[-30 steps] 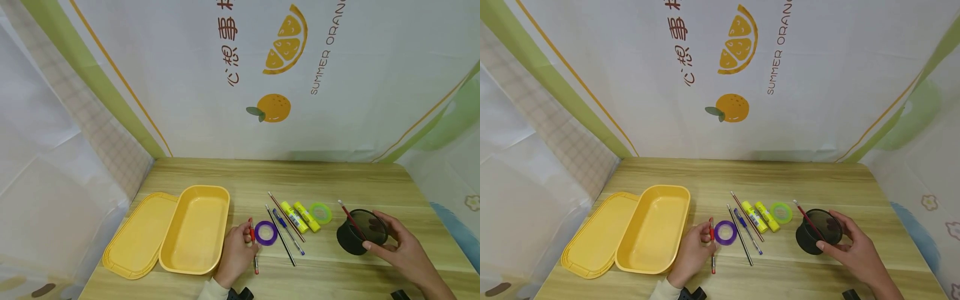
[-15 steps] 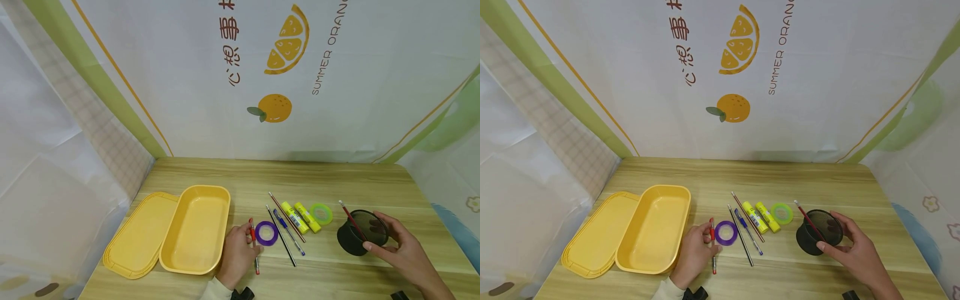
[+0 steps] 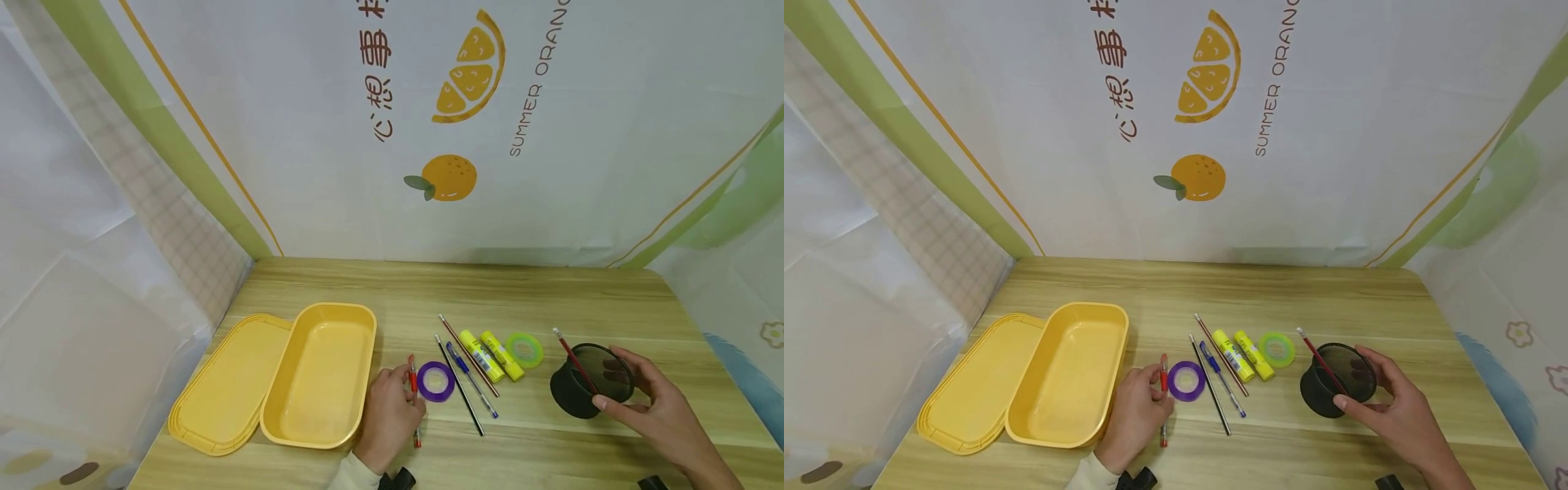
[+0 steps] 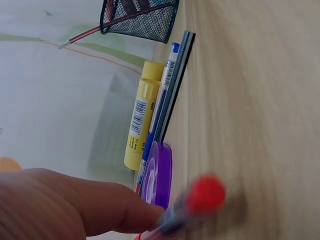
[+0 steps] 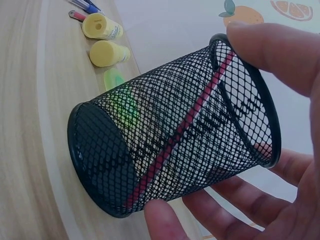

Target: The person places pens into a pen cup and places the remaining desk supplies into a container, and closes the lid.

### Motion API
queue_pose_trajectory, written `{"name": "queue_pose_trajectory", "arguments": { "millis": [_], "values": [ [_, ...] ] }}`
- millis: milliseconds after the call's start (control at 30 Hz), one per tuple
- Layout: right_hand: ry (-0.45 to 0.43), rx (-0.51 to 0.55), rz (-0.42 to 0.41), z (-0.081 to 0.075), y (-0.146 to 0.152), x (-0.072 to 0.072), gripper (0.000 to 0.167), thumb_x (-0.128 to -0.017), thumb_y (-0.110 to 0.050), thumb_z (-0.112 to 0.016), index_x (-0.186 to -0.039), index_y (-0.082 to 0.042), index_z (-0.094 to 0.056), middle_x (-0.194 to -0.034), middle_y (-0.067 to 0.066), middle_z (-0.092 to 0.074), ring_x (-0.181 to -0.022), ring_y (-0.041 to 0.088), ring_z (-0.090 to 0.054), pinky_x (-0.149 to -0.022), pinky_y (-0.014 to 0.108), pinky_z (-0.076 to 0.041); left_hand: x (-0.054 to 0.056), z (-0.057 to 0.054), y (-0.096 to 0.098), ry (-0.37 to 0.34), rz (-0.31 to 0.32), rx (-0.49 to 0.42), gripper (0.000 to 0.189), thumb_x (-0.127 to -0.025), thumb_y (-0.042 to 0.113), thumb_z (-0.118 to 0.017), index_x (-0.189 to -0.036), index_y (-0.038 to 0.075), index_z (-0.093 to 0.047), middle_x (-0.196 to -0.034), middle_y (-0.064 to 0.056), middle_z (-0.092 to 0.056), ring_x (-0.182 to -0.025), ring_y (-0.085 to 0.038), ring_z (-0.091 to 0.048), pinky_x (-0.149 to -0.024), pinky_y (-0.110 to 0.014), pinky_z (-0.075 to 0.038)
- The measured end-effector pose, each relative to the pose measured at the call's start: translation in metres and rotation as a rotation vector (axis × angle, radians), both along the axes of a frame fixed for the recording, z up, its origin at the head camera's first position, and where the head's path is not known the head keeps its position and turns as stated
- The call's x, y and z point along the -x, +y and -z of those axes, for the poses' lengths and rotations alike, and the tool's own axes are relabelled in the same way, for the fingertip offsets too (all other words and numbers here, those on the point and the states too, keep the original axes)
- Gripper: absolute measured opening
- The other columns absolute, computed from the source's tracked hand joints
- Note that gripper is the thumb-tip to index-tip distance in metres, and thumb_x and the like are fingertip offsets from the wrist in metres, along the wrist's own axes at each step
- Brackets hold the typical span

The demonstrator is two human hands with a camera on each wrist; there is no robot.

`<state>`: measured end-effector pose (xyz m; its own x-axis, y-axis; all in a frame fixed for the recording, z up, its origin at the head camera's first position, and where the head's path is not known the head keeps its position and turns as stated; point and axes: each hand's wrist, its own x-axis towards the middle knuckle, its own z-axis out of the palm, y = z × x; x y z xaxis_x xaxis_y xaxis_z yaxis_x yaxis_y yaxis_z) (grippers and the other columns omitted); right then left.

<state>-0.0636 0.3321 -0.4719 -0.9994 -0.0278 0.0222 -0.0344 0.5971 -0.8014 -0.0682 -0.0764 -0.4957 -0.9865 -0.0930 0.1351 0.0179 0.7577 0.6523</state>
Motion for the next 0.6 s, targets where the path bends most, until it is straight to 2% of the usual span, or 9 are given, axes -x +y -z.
{"name": "queue_pose_trajectory", "arguments": {
  "millis": [100,300,600],
  "values": [
    [0.003,0.002,-0.004,0.0,-0.0005,0.0006,0.085,-0.097,-0.022,-0.08,-0.167,-0.021,-0.031,-0.13,-0.032,-0.05,-0.11,-0.023,-0.048,-0.071,0.026,-0.062,0.0014,-0.0008,-0.0022,-0.029,0.01,-0.057,0.05,-0.074,0.002,-0.08,-0.124,-0.002,-0.074,-0.093,-0.004,-0.068,-0.075,-0.005,-0.055,-0.07,-0.026,-0.05],
    [0.005,0.011,-0.011,-0.0004,0.0,0.0019,0.084,-0.098,-0.02,-0.079,-0.167,-0.02,-0.031,-0.129,-0.033,-0.049,-0.109,-0.023,-0.048,-0.071,0.028,-0.063,0.0028,-0.0031,-0.0071,-0.102,0.029,-0.244,0.052,-0.078,-0.002,-0.076,-0.129,-0.005,-0.071,-0.104,-0.009,-0.072,-0.075,-0.002,-0.062,-0.064,-0.019,-0.053],
    [0.013,0.022,-0.015,0.0009,0.001,0.0011,0.084,-0.097,-0.018,-0.079,-0.166,-0.021,-0.032,-0.13,-0.033,-0.05,-0.11,-0.021,-0.05,-0.07,0.028,-0.063,0.0047,-0.0041,-0.0067,-0.114,0.037,-0.345,0.054,-0.083,-0.002,-0.075,-0.136,-0.003,-0.066,-0.109,-0.009,-0.075,-0.082,-0.006,-0.064,-0.069,-0.019,-0.055]
  ]
}}
